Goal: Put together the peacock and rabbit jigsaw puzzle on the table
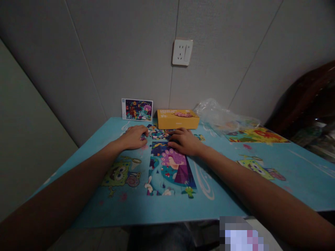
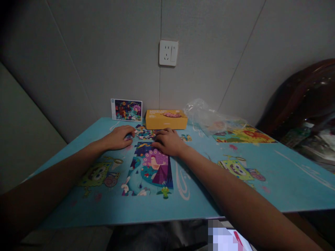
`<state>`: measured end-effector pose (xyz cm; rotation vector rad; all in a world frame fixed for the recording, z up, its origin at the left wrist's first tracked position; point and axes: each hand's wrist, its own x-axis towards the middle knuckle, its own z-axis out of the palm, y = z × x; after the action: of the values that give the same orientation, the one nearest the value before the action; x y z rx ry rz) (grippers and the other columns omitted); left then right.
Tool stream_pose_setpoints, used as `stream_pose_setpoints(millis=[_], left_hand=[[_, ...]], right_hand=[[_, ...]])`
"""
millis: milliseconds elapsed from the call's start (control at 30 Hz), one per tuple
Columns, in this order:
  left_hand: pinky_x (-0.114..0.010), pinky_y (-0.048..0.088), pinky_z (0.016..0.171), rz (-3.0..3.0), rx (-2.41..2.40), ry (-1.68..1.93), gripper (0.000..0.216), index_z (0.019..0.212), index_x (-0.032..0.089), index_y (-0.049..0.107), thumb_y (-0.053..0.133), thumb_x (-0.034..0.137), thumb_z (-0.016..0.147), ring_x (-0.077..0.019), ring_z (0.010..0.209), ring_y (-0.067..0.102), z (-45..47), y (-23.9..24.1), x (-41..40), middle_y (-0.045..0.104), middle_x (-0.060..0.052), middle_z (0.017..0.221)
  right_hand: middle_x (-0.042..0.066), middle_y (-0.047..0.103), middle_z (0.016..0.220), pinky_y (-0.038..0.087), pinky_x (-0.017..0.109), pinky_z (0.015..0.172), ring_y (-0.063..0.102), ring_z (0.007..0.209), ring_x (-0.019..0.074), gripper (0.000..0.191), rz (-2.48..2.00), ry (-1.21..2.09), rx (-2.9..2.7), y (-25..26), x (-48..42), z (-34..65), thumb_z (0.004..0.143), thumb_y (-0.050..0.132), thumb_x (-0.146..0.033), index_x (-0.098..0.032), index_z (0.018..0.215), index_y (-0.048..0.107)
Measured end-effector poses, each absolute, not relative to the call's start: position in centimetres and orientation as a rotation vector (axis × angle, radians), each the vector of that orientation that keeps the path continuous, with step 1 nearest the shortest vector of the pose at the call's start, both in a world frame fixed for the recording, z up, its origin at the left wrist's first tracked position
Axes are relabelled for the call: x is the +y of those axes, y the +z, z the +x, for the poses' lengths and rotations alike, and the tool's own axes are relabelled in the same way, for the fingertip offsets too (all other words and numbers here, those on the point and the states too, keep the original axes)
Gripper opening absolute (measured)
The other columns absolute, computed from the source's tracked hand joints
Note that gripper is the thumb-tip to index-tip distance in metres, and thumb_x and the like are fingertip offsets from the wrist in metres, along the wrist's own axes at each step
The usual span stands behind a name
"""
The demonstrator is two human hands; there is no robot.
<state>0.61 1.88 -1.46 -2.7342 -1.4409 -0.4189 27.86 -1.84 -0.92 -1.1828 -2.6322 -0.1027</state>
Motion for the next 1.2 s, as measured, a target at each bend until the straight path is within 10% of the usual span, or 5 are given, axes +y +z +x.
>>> stream_pose_setpoints(millis=[267,500,833,1200], left_hand=[[-0.051,0.025,0.111,-2.834,-1.289,-0.336,0.049,0.135,0.030,0.051,0.048,0.030,0.086,-0.0283,0.134,0.041,2.1,-1.5,0.8,0.045,-0.004,0.150],[-0.044,0.033,0.104,-2.813,-1.364,-0.505,0.032,0.110,0.026,0.064,0.050,0.047,0.090,-0.0269,0.118,0.054,2.3,-1.9,1.2,0.065,-0.004,0.122],[-0.034,0.043,0.094,-2.796,-1.421,-0.657,0.048,0.129,0.020,0.055,0.058,0.028,0.082,-0.0226,0.101,0.063,2.5,-1.8,1.4,0.069,-0.004,0.106],[-0.050,0.035,0.101,-2.621,-1.561,-0.365,0.049,0.120,0.021,0.065,0.049,0.053,0.086,-0.0337,0.117,0.050,2.0,-2.2,1.6,0.060,-0.012,0.120]], right_hand=[[0.011,0.052,0.143,0.036,0.052,0.102,0.042,0.130,0.0325,0.044,-1.225,-0.156,-2.630,-1.7,-1.7,27.7,0.098,0.041,-0.046,-0.023,0.132,0.058],[0.011,0.057,0.139,0.034,0.052,0.105,0.047,0.129,0.0310,0.045,-1.237,-0.072,-2.628,-1.7,-1.7,27.4,0.097,0.044,-0.046,-0.021,0.130,0.060],[0.012,0.060,0.134,0.035,0.049,0.104,0.050,0.125,0.0305,0.042,-1.223,-0.094,-2.617,-1.7,-1.7,27.4,0.096,0.046,-0.045,-0.019,0.123,0.065],[0.012,0.060,0.132,0.039,0.047,0.099,0.052,0.122,0.0303,0.039,-1.215,-0.090,-2.636,-1.5,-1.9,27.5,0.096,0.046,-0.045,-0.021,0.119,0.067]])
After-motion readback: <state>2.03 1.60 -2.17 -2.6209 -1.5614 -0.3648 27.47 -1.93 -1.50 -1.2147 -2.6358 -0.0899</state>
